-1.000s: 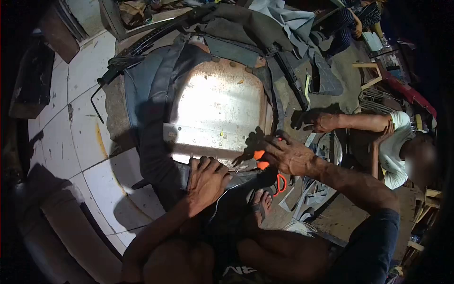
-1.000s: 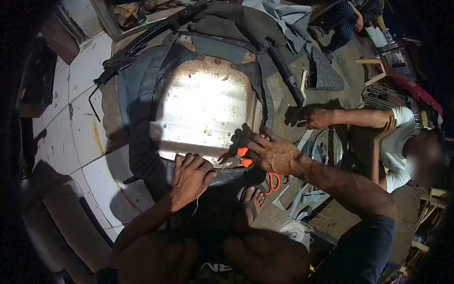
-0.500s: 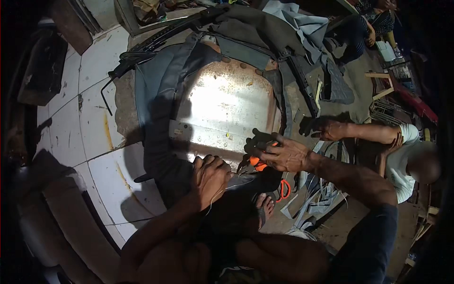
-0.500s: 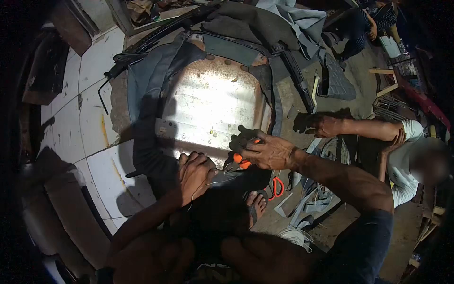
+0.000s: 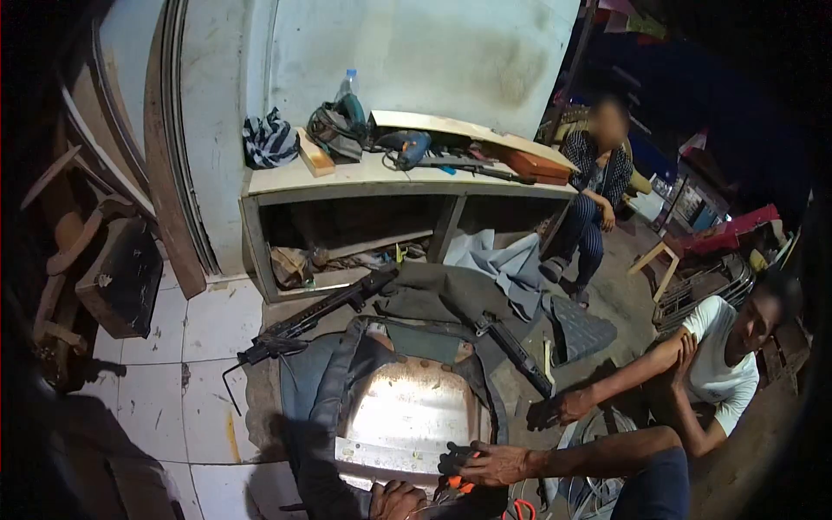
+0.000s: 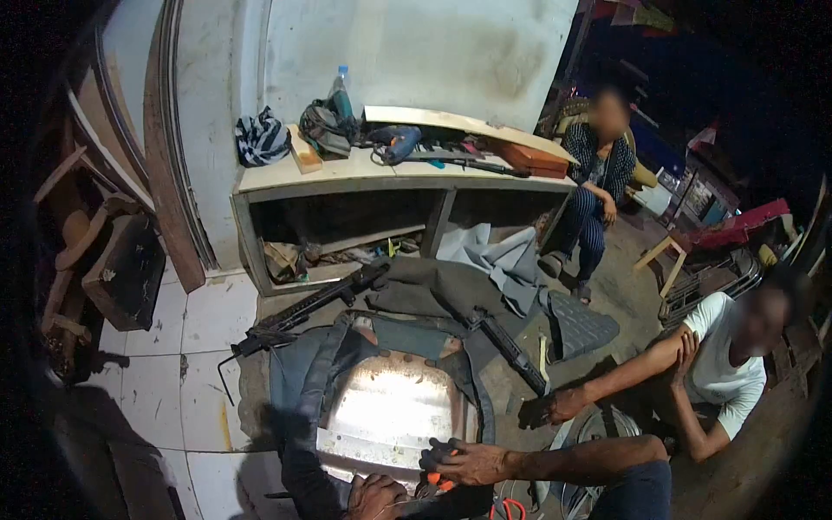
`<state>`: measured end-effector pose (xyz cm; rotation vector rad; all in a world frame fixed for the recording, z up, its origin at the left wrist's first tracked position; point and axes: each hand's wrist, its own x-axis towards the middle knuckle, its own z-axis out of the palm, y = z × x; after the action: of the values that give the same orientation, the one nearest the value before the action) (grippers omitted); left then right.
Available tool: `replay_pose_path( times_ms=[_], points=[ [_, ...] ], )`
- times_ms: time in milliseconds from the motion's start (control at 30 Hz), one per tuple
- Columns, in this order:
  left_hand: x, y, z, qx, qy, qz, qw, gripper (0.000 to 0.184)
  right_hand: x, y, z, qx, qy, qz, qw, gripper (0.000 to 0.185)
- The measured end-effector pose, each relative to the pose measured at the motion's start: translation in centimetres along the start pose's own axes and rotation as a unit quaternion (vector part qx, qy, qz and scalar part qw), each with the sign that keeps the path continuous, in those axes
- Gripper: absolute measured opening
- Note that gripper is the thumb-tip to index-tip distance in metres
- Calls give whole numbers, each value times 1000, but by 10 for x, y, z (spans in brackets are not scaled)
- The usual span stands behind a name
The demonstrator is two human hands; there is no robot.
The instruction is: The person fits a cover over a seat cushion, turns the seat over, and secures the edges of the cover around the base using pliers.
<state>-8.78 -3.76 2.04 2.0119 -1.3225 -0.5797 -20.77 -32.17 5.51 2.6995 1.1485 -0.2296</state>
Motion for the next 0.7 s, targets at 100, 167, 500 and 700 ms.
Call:
replay_pose_path(
  times_ms=[100,167,500,700],
  points=[
    [2,-12,14,19,10,32,999,19,-2,0,8,-85,-6,-23,996,28],
    [0,-18,18,10,9,37,999,19,-3,-2,13,8,-15,11,1000,34],
    [10,-7,10,85,-6,5,996,15,2,25,66,298,-155,-115,935,25],
    [8,-11,11,44,20,15,999,16,21,38,30,591,-331,82,731,20]
  ],
)
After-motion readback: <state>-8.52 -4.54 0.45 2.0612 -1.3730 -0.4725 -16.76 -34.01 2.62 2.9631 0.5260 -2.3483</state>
